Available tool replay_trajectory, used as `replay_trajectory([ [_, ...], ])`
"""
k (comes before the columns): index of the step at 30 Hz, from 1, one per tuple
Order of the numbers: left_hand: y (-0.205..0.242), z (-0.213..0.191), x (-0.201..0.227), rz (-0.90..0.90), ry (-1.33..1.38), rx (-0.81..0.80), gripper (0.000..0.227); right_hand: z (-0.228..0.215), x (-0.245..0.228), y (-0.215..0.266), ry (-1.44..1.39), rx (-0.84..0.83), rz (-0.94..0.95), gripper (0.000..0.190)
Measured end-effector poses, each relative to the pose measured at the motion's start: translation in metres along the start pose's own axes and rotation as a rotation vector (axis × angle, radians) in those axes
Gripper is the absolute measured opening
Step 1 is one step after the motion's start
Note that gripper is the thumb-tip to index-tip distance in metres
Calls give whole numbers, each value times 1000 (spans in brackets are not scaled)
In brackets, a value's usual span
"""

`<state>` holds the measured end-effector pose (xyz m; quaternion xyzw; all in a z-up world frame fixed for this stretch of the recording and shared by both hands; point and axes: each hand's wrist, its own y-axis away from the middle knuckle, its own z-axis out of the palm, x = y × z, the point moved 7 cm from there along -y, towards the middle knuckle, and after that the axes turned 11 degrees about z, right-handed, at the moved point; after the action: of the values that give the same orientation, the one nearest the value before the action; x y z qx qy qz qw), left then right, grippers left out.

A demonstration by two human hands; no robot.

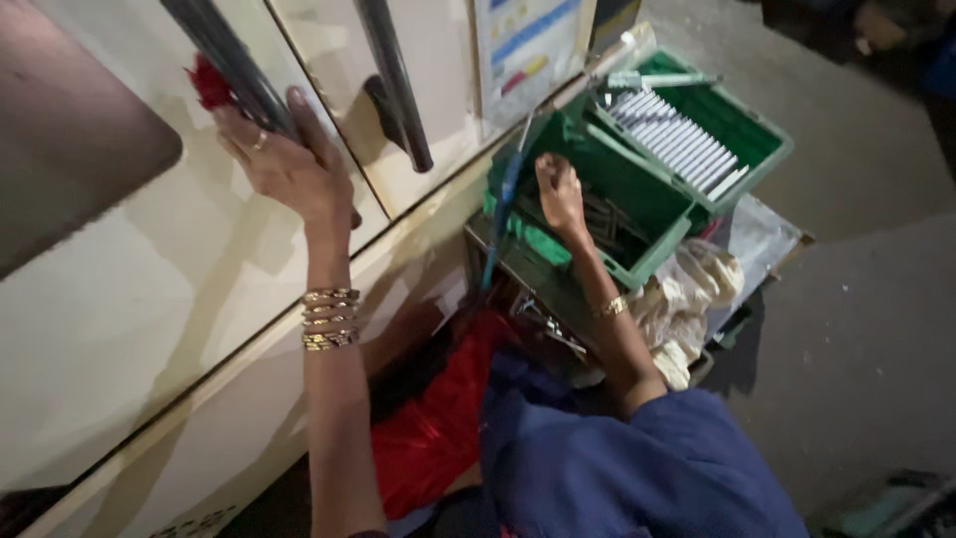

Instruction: The person repeatedly retrieves cylindrical metal rods from a green parts bin, wipes them with a cloth, and inserts them into a slot on a large white machine. The person also uses a digital caliper to measure a rod and a ratchet wrench to tighten a fastener on the machine.

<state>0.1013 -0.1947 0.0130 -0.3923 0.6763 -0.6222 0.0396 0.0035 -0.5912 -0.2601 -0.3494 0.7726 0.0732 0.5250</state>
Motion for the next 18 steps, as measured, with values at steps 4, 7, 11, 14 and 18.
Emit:
replay_trajectory([
  [4,5,-6,-2,267,-45,133,66,-5,-18,3,-52,-29,-21,41],
  [7,20,-6,-23,186,-91,4,77,-32,-55,29,-73,42,-172,39],
  [11,72,-34,-48,74,-11,-83,100,-90,-76,74,-71,82,-142,42],
  [14,154,-65,-79,-269,9,-68,65,-162,-80,92,137,378,-335,32],
  [18,285,-70,-117,-698,527,-172,34,-267,-7,101,-20,725,4,35],
])
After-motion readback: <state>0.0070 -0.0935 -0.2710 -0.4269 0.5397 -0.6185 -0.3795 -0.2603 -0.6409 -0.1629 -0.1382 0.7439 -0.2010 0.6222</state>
